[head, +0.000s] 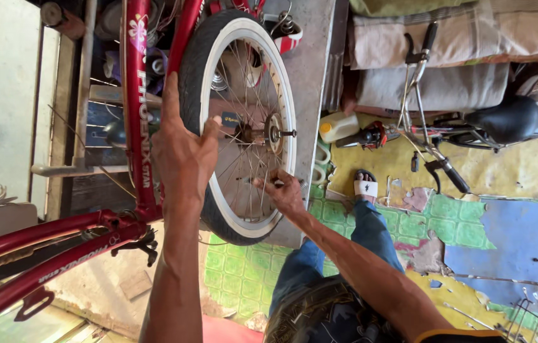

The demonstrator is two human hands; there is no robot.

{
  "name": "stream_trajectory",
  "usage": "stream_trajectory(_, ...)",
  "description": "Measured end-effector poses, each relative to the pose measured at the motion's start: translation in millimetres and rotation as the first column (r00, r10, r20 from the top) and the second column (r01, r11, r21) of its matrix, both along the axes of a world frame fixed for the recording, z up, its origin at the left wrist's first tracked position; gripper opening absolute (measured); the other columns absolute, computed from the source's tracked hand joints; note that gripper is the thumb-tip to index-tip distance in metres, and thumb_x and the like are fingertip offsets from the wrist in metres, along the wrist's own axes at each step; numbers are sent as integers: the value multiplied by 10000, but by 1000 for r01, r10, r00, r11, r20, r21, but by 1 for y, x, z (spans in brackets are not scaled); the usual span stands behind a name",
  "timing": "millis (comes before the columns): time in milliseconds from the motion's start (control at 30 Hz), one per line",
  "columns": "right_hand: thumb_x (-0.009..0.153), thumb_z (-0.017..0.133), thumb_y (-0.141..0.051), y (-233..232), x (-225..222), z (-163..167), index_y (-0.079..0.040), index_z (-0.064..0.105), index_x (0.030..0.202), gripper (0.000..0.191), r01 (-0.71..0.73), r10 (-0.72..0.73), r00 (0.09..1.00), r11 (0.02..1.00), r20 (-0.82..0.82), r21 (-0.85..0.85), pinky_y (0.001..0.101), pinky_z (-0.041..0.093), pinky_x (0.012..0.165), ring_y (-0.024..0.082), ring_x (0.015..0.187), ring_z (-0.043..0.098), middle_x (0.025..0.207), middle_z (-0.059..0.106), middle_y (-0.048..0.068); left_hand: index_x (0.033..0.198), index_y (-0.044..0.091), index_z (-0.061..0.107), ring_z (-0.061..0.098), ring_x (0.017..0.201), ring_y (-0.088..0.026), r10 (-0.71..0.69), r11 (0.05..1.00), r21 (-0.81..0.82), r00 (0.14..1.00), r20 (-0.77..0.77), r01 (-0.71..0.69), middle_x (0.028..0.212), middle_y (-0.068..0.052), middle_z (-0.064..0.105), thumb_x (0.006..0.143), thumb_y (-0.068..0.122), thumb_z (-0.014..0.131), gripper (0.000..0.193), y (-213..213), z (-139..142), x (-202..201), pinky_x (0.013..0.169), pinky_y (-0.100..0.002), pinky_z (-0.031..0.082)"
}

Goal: The person works on the front wheel of a red bicycle, using a small hand tool on the wheel hub and spokes while steadying the wheel with the other hand. They then pull and reposition the tire against the rim, working around the wheel before resuming work on the spokes.

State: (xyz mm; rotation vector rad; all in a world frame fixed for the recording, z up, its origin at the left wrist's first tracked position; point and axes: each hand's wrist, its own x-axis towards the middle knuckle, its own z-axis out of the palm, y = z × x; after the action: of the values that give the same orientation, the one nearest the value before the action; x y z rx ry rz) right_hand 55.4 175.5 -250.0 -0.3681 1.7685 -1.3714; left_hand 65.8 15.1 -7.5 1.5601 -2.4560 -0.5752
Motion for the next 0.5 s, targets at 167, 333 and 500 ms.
stream_trajectory(167,760,854,-401,10,2,-1,-53,716,859,387,-97,111,943,993,314,-62,332,509,576,136,647,617,715,677,24,1632,268,259,749,1011,-370,39,996,81,999,33,-42,1154,-218,742,876,297,814,938,-3,4,-5,944,-480,559)
stream_trajectory(333,767,879,-457,15,2,-4,-30,732,848,458,-128,126,991,989,40,71,339,515,627,136,687,618,748,695,50,1614,253,257,743,1012,-381,17,999,44,999,36,-19,1287,-219,691,872,298,817,931,-2,5,-2,931,-499,548)
stream_trajectory(500,775,845,-507,15,2,-7,-41,715,916,504,-146,164,980,978,-112,151,361,507,624,185,642,599,711,669,99,1614,251,253,697,1071,-417,26,999,39,997,78,-30,1286,-236,668,871,302,833,944,-4,4,-4,955,-505,532)
